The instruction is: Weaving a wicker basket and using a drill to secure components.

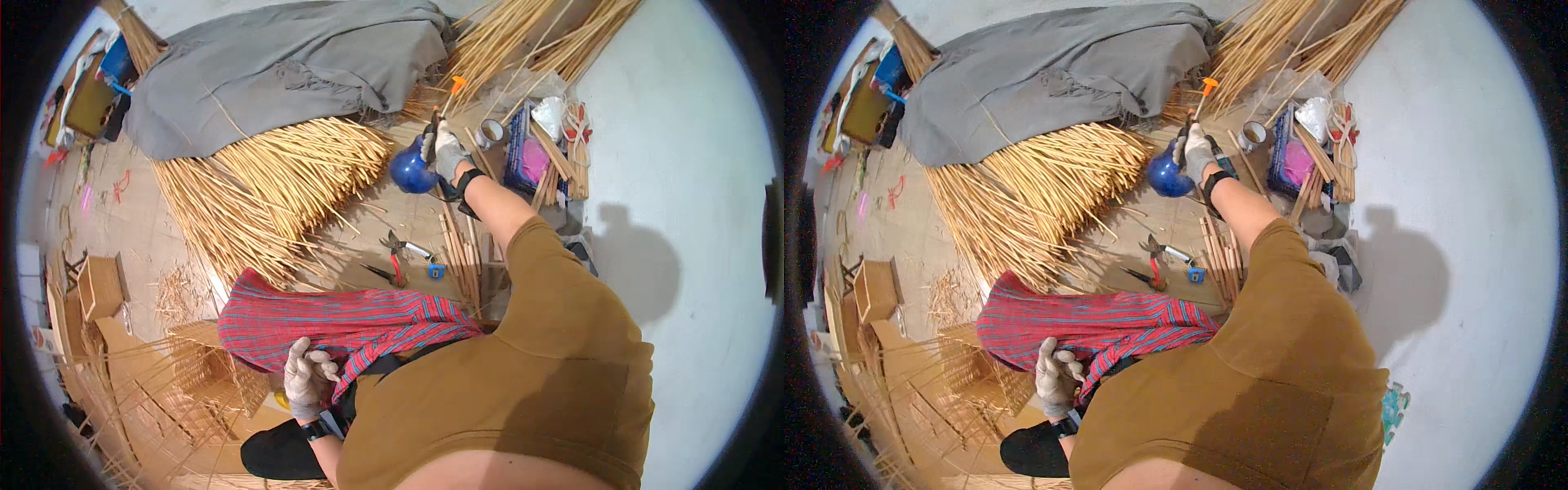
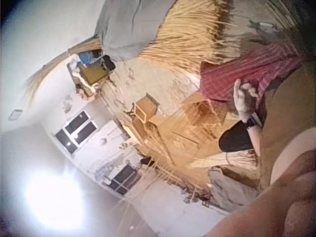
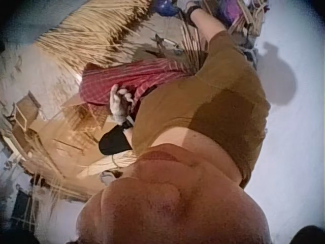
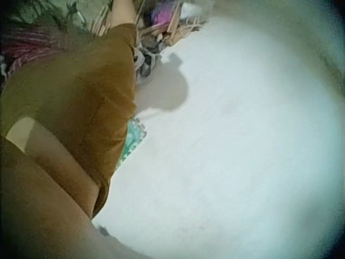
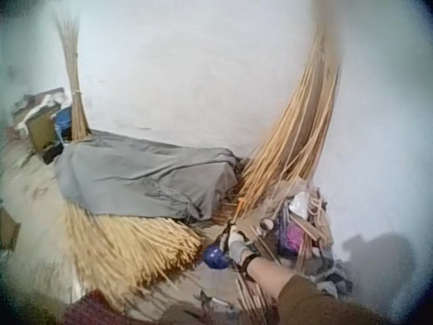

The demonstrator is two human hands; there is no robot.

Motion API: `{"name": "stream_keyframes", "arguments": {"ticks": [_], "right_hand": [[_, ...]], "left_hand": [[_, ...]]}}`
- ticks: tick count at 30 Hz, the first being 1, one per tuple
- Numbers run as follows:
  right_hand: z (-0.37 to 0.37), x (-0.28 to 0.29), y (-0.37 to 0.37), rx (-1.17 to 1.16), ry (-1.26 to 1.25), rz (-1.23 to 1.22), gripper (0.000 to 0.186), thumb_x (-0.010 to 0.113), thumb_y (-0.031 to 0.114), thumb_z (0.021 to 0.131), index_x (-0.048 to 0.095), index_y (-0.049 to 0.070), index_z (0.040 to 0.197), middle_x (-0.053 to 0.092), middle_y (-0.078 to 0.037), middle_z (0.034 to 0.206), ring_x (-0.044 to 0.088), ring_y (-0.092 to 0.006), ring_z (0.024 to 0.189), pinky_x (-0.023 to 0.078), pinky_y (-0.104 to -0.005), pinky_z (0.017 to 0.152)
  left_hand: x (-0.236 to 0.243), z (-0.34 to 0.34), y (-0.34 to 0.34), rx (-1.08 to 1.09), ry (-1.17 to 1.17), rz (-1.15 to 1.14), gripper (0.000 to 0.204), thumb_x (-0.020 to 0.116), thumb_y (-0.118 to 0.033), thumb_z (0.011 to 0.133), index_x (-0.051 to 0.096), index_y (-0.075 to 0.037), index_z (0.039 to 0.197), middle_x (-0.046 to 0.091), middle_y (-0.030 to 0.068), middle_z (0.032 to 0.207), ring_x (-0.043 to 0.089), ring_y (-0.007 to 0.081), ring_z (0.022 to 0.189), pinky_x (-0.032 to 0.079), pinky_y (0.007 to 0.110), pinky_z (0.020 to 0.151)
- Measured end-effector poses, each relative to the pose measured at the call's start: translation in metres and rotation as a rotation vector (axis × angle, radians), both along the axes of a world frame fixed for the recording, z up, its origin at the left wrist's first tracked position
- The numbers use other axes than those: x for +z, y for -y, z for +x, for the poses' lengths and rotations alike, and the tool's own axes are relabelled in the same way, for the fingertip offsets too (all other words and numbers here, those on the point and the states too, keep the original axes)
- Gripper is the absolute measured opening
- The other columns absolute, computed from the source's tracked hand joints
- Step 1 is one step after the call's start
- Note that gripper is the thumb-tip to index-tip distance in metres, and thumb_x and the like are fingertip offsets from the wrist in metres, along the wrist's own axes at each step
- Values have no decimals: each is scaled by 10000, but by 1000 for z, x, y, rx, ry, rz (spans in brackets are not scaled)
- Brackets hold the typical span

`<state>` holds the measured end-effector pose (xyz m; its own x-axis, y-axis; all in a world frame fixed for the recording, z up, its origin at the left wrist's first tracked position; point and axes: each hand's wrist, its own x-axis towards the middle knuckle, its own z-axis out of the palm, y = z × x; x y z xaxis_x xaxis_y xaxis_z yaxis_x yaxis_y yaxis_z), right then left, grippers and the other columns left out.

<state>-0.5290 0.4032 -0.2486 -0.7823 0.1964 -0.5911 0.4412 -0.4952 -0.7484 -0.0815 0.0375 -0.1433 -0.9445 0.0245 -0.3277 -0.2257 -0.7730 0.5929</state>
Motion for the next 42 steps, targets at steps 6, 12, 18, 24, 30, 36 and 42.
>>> {"name": "stream_keyframes", "arguments": {"ticks": [6,12,18,24,30,36,42], "right_hand": [[21,3,-24,80,91,43,554,364,597,1011,536,150,733,501,-32,510,477,-227,377,402,-369,356],[72,-5,-29,175,223,192,536,432,545,1013,587,126,718,550,-36,533,503,-201,395,412,-353,360],[83,-19,-29,134,75,59,511,483,563,990,632,102,827,607,-33,612,559,-200,447,469,-349,408],[82,3,-15,133,24,95,515,515,620,952,596,160,736,583,-15,579,537,-170,436,427,-313,391],[135,15,-13,270,81,136,409,686,476,910,580,132,716,585,-32,577,549,-185,438,435,-326,425],[210,-36,-39,-21,263,-158,210,602,204,973,570,104,791,545,-38,559,536,-206,423,432,-360,380],[203,-63,-68,-243,263,253,193,675,183,880,529,132,765,511,-18,565,463,-187,413,362,-350,418]], "left_hand": [[-5,-3,3,-16,-49,38,469,608,-251,983,489,-91,1407,686,202,1058,705,337,833,633,460,645],[-8,-3,5,-31,-31,53,483,601,-239,986,463,-82,1422,684,211,1072,711,345,876,634,464,653],[-7,-2,4,-35,-36,56,471,596,-235,988,470,-85,1415,685,211,1070,711,336,874,634,461,657],[-5,-1,0,1,-36,76,469,600,-232,984,476,-84,1411,689,208,1073,712,337,858,636,458,647],[-12,2,3,-29,-57,81,487,613,-258,976,476,-98,1416,695,191,1060,707,331,832,635,450,623],[-22,5,12,-52,-90,51,503,591,-268,990,449,-95,1440,682,193,1064,702,333,833,633,454,613],[-23,5,13,-73,-127,35,512,584,-275,993,437,-93,1448,682,188,1047,704,328,841,634,445,619]]}}
